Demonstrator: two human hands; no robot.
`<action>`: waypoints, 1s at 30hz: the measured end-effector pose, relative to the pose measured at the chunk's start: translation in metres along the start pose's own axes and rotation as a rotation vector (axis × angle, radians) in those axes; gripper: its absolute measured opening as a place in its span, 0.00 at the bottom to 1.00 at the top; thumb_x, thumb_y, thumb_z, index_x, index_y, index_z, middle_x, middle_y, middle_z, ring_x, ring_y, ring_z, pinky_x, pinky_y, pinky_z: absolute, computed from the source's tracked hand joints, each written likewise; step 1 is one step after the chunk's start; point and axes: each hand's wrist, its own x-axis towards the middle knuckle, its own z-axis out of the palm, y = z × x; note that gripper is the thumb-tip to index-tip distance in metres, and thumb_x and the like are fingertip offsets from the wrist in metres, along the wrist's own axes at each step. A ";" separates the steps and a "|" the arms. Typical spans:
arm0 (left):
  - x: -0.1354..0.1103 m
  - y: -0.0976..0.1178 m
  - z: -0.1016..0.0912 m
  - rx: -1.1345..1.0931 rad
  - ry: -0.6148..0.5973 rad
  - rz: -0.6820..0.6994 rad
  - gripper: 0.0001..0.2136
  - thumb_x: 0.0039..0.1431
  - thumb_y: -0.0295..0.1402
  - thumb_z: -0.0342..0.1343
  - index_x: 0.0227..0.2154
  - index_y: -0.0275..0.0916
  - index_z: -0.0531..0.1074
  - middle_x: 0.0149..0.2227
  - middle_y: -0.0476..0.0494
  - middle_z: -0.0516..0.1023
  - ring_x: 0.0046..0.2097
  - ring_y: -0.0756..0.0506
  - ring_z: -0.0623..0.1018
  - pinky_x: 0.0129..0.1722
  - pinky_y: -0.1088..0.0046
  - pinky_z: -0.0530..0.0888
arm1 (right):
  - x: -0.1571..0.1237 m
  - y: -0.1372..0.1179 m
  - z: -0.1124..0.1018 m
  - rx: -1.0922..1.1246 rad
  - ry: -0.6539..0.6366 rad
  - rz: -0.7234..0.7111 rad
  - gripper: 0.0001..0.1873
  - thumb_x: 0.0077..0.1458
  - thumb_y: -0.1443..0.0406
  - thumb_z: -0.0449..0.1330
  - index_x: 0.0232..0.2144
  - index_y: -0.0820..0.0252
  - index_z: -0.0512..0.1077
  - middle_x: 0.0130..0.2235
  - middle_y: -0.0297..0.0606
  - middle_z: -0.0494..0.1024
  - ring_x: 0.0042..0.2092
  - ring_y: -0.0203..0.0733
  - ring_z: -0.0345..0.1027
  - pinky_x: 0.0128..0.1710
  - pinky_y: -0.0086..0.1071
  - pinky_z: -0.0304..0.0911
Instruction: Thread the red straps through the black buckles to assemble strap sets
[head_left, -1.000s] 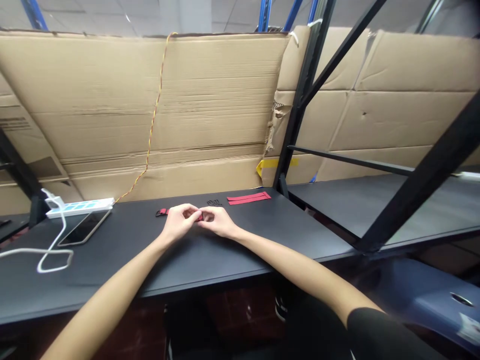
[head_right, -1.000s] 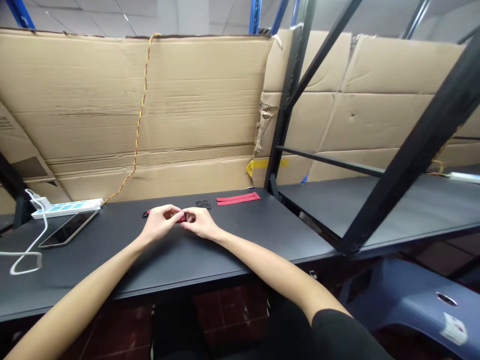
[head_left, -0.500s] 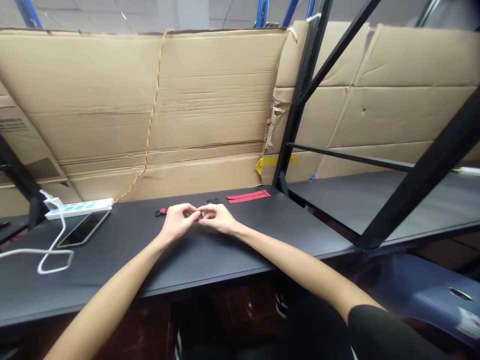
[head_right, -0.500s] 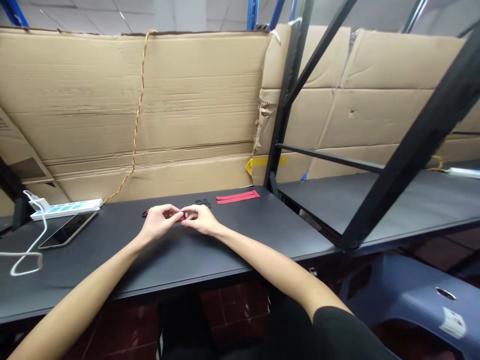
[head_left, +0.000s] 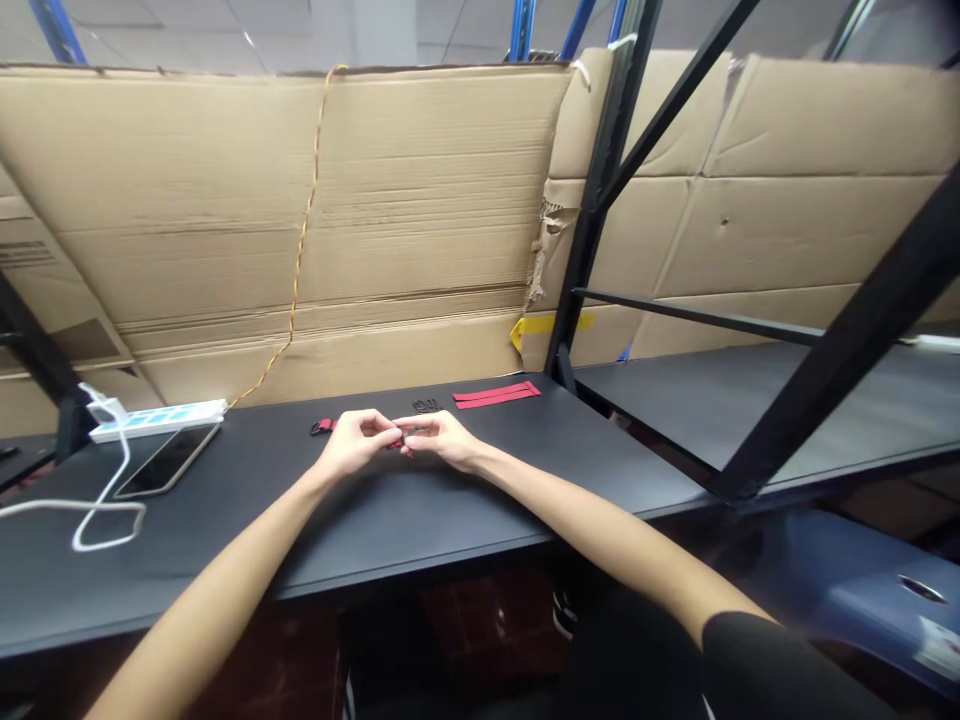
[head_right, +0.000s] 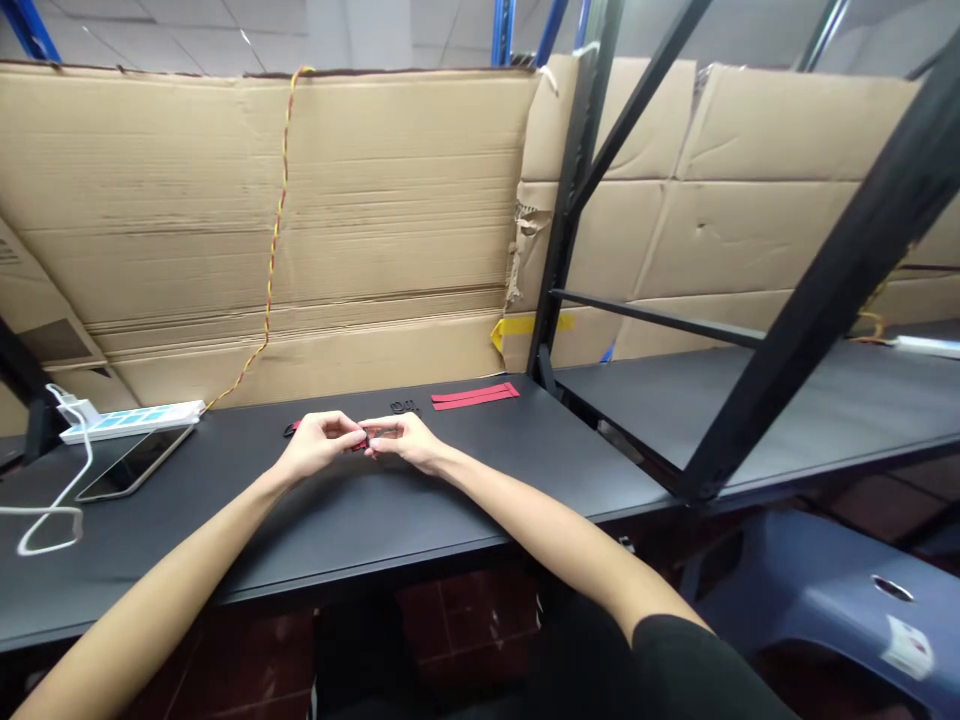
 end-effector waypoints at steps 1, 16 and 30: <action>0.000 -0.001 0.001 -0.014 0.010 0.000 0.10 0.48 0.38 0.63 0.25 0.35 0.74 0.27 0.41 0.81 0.31 0.43 0.80 0.34 0.68 0.75 | 0.000 0.000 0.000 -0.005 -0.002 0.000 0.24 0.43 0.62 0.68 0.45 0.61 0.76 0.35 0.38 0.79 0.33 0.37 0.71 0.41 0.37 0.65; -0.004 -0.005 0.011 0.177 0.070 0.248 0.15 0.47 0.37 0.64 0.39 0.39 0.74 0.45 0.39 0.78 0.47 0.41 0.76 0.52 0.59 0.69 | 0.006 -0.001 0.000 0.225 0.265 0.112 0.23 0.32 0.66 0.72 0.30 0.60 0.66 0.28 0.32 0.76 0.29 0.36 0.72 0.34 0.32 0.67; 0.002 -0.008 0.006 0.065 0.103 0.119 0.17 0.44 0.38 0.66 0.37 0.38 0.72 0.38 0.42 0.79 0.40 0.43 0.78 0.45 0.63 0.72 | 0.007 -0.005 -0.005 0.147 0.306 0.001 0.23 0.31 0.65 0.72 0.29 0.59 0.64 0.25 0.27 0.73 0.25 0.33 0.69 0.31 0.30 0.63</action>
